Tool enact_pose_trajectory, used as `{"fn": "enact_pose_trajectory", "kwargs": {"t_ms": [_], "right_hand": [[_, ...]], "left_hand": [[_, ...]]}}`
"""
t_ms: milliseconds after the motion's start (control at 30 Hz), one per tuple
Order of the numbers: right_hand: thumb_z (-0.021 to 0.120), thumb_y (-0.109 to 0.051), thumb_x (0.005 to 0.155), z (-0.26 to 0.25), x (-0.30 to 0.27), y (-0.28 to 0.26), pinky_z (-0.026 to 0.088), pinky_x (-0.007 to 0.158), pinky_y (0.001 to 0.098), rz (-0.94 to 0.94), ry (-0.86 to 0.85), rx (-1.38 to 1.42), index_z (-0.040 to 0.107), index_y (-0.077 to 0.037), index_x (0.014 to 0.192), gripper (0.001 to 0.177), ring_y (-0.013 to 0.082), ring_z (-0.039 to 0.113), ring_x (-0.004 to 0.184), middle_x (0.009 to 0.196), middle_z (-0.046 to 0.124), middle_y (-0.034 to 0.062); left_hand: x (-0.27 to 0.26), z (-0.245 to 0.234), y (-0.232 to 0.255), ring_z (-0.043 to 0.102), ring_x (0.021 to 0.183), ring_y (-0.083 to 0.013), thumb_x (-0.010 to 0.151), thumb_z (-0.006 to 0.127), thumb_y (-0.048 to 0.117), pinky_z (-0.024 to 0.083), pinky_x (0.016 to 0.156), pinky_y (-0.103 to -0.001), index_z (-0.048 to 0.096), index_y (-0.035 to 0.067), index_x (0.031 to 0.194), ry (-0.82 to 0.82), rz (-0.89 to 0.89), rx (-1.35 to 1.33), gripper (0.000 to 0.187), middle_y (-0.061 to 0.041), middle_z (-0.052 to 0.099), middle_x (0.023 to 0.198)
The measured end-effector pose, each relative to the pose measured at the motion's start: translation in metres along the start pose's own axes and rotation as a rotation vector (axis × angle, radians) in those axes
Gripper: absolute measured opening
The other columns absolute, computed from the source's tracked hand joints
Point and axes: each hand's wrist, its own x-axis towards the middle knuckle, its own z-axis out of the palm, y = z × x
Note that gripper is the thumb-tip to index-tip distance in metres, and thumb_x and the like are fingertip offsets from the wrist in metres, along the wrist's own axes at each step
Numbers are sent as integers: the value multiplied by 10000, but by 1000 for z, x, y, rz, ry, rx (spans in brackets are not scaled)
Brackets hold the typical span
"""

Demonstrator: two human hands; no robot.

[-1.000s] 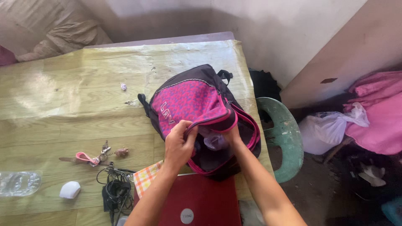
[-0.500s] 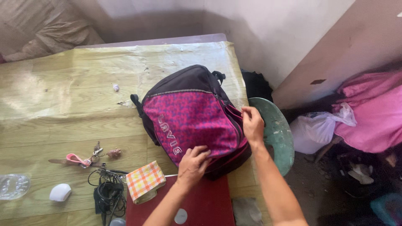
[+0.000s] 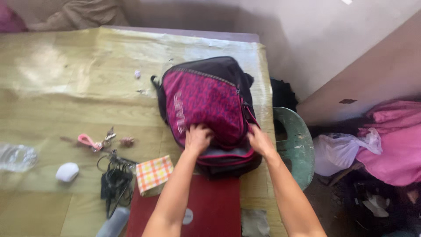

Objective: The person packs a pink backpack with daily essentials on a wooden table. They place a purple cap, a black pouch, a blue power bank, a water bottle, a small cloth, and a power adapter with cable into the bag, then zip it closed.

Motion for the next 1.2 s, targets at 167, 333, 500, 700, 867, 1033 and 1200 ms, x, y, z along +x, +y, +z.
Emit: {"fn": "enact_pose_trajectory", "kwargs": {"t_ms": [167, 333, 500, 700, 867, 1033, 1200], "right_hand": [[565, -371, 975, 51, -48, 7, 490, 934, 602, 51, 48, -70, 605, -72, 1224, 391, 537, 626, 1062, 1071, 687, 335], [556, -364, 937, 73, -63, -8, 482, 950, 614, -92, 33, -189, 621, -49, 1152, 386, 540, 647, 1026, 1050, 690, 341], [635, -559, 892, 47, -88, -64, 513, 936, 575, -23, -139, -385, 663, -8, 1140, 605, 496, 655, 1066, 1090, 685, 322], [604, -622, 926, 23, -144, -163, 549, 930, 531, 35, -67, -465, 793, -106, 1077, 570, 427, 708, 1055, 1060, 745, 242], [616, -519, 931, 54, -172, -243, 543, 885, 516, -69, -17, -236, 781, -200, 1115, 404, 400, 709, 1005, 1019, 754, 181], [651, -334, 926, 112, -174, -296, 540, 852, 461, -372, -47, -28, 760, -114, 1060, 279, 347, 706, 983, 1027, 752, 132], [646, -273, 936, 166, -155, -334, 526, 835, 460, -525, -26, -36, 759, -104, 1005, 214, 335, 667, 961, 966, 720, 110]], "left_hand": [[-20, -32, 2, 510, 1295, -297, 882, 706, 393, 392, 1095, -561, 739, 292, 1184, 24, -14, 96, 320, -17, 646, 1294], [-98, -53, 7, 429, 1382, -328, 842, 757, 346, 236, 1144, -668, 713, 246, 1218, 179, 131, -35, 392, -83, 587, 1394], [-171, -86, -29, 464, 1391, -351, 864, 749, 225, 321, 1149, -610, 720, 209, 1203, 335, 236, -108, 341, -114, 601, 1415], [-242, -130, -98, 577, 1306, -350, 866, 719, 133, 419, 1114, -517, 733, 135, 1103, 386, 162, -67, 238, -112, 670, 1298], [-287, -167, -154, 577, 1264, -348, 876, 693, 107, 450, 1067, -478, 746, 140, 1128, 461, 15, -63, 259, -112, 681, 1267], [-307, -194, -200, 579, 1254, -341, 890, 692, 129, 460, 1042, -461, 756, 158, 1138, 450, -124, -76, 258, -102, 677, 1273], [-314, -211, -245, 575, 1244, -332, 890, 682, 128, 466, 1033, -452, 741, 158, 1172, 428, -141, -96, 290, -85, 666, 1288]]}}
